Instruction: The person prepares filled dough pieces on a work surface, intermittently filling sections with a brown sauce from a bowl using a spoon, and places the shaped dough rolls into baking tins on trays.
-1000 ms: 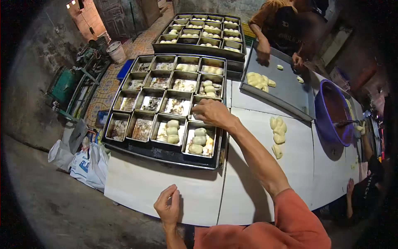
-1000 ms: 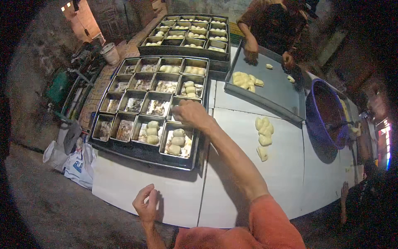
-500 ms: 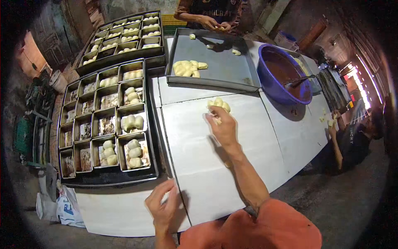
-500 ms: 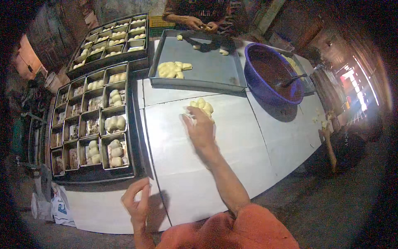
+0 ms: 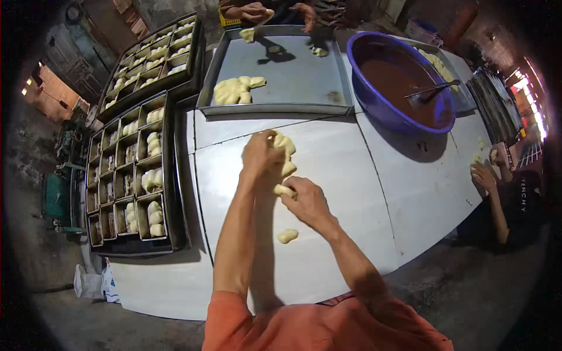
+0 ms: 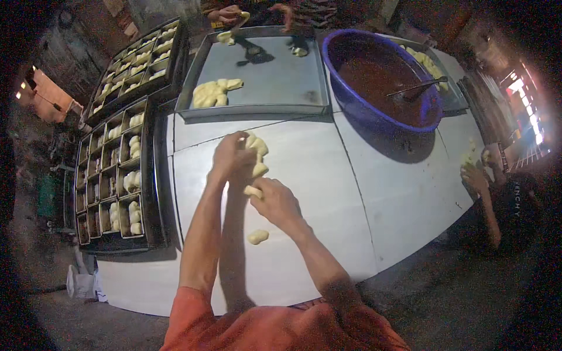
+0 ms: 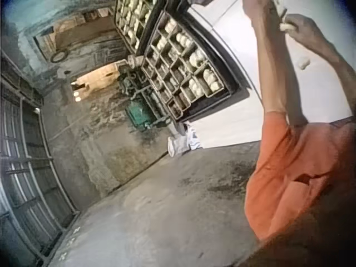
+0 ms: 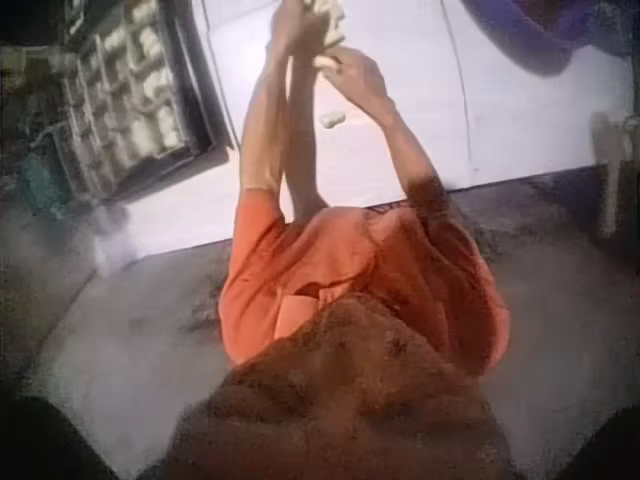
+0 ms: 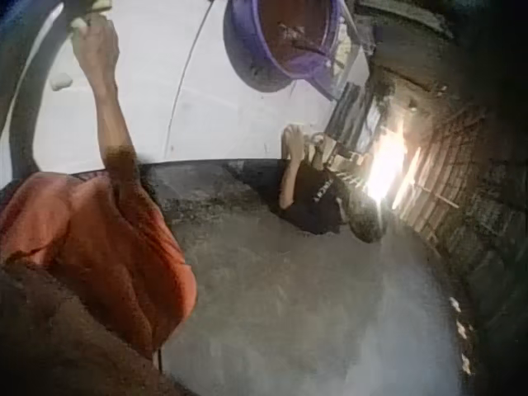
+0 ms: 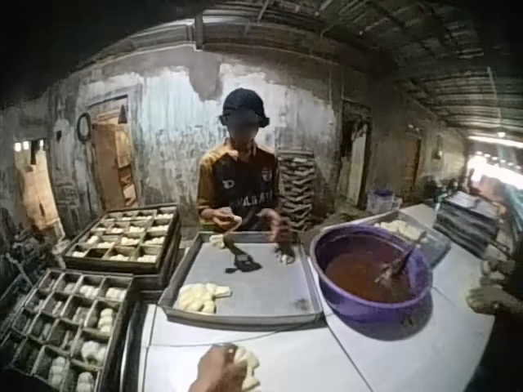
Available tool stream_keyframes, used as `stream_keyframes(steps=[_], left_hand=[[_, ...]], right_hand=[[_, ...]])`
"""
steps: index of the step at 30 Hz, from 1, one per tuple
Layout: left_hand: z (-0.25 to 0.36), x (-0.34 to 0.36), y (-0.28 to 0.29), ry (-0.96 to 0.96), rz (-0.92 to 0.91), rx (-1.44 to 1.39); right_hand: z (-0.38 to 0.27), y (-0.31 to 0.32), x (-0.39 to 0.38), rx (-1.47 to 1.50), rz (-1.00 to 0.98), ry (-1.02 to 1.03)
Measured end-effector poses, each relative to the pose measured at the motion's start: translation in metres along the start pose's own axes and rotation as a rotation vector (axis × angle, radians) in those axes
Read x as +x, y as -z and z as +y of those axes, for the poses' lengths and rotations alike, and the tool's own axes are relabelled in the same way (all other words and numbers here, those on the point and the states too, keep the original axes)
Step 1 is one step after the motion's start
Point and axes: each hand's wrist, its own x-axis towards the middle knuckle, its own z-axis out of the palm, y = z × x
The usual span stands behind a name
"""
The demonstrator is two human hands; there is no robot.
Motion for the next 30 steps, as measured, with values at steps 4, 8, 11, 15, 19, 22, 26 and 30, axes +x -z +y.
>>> stream_keyframes(steps=[4,8,11,15,19,22,26,30], left_hand=[[0.018,-0.023,0.014,0.198,0.056,-0.011],[0.015,-0.086,0.017,0.267,0.358,0.194],[0.042,-0.137,-0.003,0.155,0.468,0.186],[0.107,-0.181,-0.039,0.166,0.012,-0.496],[0.127,-0.186,-0.045,0.363,-0.097,-0.942],[0.111,-0.194,-0.048,0.377,-0.061,-1.174],[0.108,-0.203,-0.045,0.336,-0.085,-1.228],[0.119,-0.213,-0.033,0.343,-0.006,-1.090]], right_hand=[[0.045,0.047,-0.018,0.833,-0.119,-0.367],[0.063,0.083,-0.034,0.919,-0.189,-0.412],[0.060,0.093,-0.044,0.902,-0.238,-0.441],[0.047,0.099,-0.050,0.839,-0.303,-0.465],[0.042,0.102,-0.058,1.008,-0.258,-0.445],[0.032,0.106,-0.068,1.165,-0.245,-0.401],[0.030,0.096,-0.079,1.210,-0.220,-0.314],[0.023,0.091,-0.085,1.236,-0.138,-0.341]])
